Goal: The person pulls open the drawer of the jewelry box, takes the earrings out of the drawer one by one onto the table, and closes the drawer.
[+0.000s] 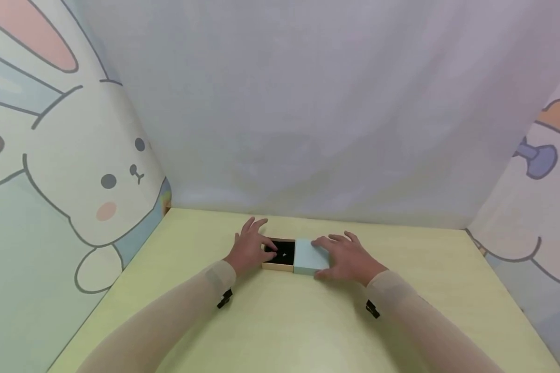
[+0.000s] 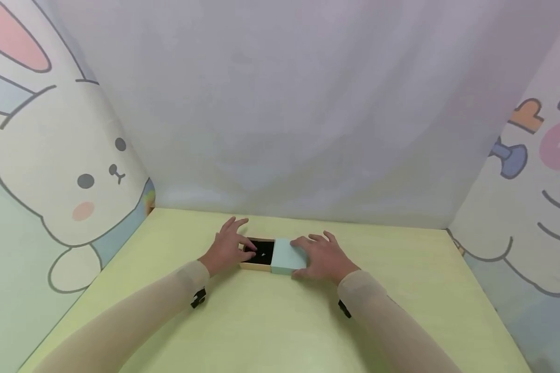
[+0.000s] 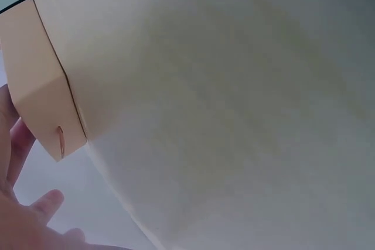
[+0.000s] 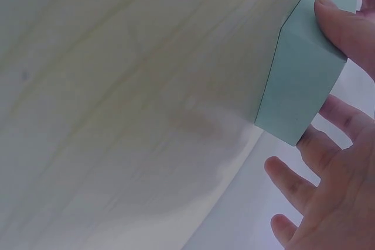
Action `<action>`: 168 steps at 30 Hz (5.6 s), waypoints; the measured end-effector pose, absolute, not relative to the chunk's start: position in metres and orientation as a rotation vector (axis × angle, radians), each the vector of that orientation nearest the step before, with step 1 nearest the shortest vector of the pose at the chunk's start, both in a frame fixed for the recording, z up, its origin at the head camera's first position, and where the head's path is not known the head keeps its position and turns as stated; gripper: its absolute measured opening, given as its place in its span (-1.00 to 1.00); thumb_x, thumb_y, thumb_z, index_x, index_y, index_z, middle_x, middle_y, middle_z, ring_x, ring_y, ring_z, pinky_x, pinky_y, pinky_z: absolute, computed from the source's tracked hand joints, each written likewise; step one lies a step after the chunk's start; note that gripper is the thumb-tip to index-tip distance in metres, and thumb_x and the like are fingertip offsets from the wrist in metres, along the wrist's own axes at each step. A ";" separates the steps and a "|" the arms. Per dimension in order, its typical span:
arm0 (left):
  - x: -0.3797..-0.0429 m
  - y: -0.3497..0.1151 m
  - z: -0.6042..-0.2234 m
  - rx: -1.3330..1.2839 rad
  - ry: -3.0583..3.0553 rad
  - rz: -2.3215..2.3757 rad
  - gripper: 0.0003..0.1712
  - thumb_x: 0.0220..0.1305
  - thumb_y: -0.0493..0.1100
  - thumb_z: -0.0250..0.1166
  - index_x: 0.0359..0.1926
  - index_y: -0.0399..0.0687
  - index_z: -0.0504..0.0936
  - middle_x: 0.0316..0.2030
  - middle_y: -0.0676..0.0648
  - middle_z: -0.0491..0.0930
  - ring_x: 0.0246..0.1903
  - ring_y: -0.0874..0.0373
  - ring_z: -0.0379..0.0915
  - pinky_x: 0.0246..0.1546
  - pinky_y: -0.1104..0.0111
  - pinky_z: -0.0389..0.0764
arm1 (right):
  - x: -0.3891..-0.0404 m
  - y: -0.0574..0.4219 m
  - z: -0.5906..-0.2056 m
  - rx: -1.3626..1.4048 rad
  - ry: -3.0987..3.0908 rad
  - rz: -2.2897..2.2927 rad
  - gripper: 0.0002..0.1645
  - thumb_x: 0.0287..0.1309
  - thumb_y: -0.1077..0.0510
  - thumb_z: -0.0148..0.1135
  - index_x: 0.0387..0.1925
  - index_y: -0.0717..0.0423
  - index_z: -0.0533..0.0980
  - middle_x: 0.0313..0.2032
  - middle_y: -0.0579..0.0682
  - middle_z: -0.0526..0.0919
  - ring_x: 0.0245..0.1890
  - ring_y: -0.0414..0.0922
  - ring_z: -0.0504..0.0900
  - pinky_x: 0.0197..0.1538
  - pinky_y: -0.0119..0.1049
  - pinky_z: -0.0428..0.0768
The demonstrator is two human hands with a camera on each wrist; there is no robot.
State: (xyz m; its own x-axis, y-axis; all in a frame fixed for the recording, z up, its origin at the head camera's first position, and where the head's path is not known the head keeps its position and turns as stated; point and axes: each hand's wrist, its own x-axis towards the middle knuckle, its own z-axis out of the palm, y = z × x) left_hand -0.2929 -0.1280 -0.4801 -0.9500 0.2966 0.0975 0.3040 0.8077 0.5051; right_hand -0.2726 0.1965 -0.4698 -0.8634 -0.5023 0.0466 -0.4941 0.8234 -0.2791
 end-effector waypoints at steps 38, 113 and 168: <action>-0.293 -0.121 -0.485 -0.754 -2.812 -0.363 -0.83 0.52 -0.14 0.63 -0.32 0.10 0.98 0.72 -0.12 0.52 0.88 -0.28 0.12 0.63 -0.77 0.24 | -0.269 0.194 -0.470 -0.804 2.976 -0.431 -0.03 0.26 -0.29 0.76 0.59 -0.15 0.59 0.52 0.07 0.78 0.66 0.37 0.60 0.78 0.63 0.24; -0.281 -0.122 -0.478 -0.901 -2.564 -0.188 -0.82 0.60 -0.20 0.55 -0.25 0.00 0.95 0.63 -0.15 0.62 0.80 -0.29 0.30 0.52 -0.73 0.45 | -0.271 0.196 -0.473 -0.805 2.985 -0.430 -0.02 0.25 -0.28 0.77 0.59 -0.15 0.59 0.51 0.08 0.79 0.65 0.35 0.61 0.76 0.64 0.25; -0.230 -0.107 -0.466 -0.833 -2.781 -0.709 -0.91 0.55 -0.15 0.65 -0.20 0.12 1.01 0.78 -0.14 0.47 0.90 -0.40 0.05 0.50 -0.85 0.28 | -0.270 0.196 -0.472 -0.789 2.971 -0.458 -0.02 0.28 -0.30 0.75 0.62 -0.19 0.57 0.55 0.07 0.76 0.63 0.31 0.64 0.77 0.64 0.22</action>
